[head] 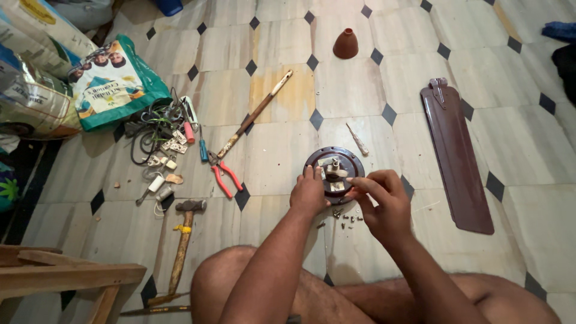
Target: The person sits on the floor and uses a screwdriver to tighten screws on the central hub of a ceiling fan motor. They repeatedly adjust the motor housing and tighten fasteners while a fan blade lies nearby.
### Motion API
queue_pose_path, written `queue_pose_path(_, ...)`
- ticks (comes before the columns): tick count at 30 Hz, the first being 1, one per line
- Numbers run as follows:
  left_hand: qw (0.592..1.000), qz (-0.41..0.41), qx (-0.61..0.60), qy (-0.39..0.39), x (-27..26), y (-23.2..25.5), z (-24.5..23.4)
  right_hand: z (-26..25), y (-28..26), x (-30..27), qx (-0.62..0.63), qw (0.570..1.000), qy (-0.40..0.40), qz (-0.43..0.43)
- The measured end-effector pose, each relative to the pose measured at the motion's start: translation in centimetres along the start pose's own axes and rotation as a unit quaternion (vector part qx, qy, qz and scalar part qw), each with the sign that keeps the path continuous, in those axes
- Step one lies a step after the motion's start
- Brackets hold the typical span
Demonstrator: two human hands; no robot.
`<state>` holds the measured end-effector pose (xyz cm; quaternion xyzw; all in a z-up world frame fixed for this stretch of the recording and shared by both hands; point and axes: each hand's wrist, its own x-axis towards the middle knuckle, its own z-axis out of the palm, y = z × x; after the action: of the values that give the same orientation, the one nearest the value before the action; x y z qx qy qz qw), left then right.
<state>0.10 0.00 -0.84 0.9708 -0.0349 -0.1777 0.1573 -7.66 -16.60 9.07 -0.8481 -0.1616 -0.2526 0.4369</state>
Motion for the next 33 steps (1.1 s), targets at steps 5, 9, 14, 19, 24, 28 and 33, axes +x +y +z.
queue_pose_path(5, 1.0, -0.011, 0.0, -0.011, -0.2, 0.2, -0.3, -0.6, 0.4, 0.2, 0.081, 0.995, -0.055, 0.026)
queue_pose_path(9, 1.0, -0.018, 0.0, -0.021, -0.2, 0.3, -0.6, 0.0, 0.6, 0.2, 0.069, 0.997, -0.024, -0.002)
queue_pose_path(14, 1.0, -0.014, 0.0, -0.02, -0.2, 0.4, -0.7, 0.0, 1.1, -0.2, 0.056, 0.996, 0.004, 0.067)
queue_pose_path(19, 1.0, -0.014, 0.004, -0.022, -0.1, 0.4, -0.5, -0.2, 1.0, 0.0, 0.116, 0.992, -0.023, 0.042)
queue_pose_path(24, 1.0, -0.016, -0.002, -0.018, -0.1, 0.3, -0.6, 0.0, 0.4, 0.2, 0.054, 0.998, -0.002, -0.016)
queue_pose_path(28, 1.0, -0.014, -0.004, -0.014, -0.2, 0.4, -0.5, -0.1, 0.0, 0.1, 0.001, 0.999, 0.015, -0.031)
queue_pose_path(33, 1.0, -0.01, -0.004, -0.009, -0.3, 0.2, -0.5, -0.7, 0.2, 0.1, 0.082, 0.995, -0.035, -0.038)
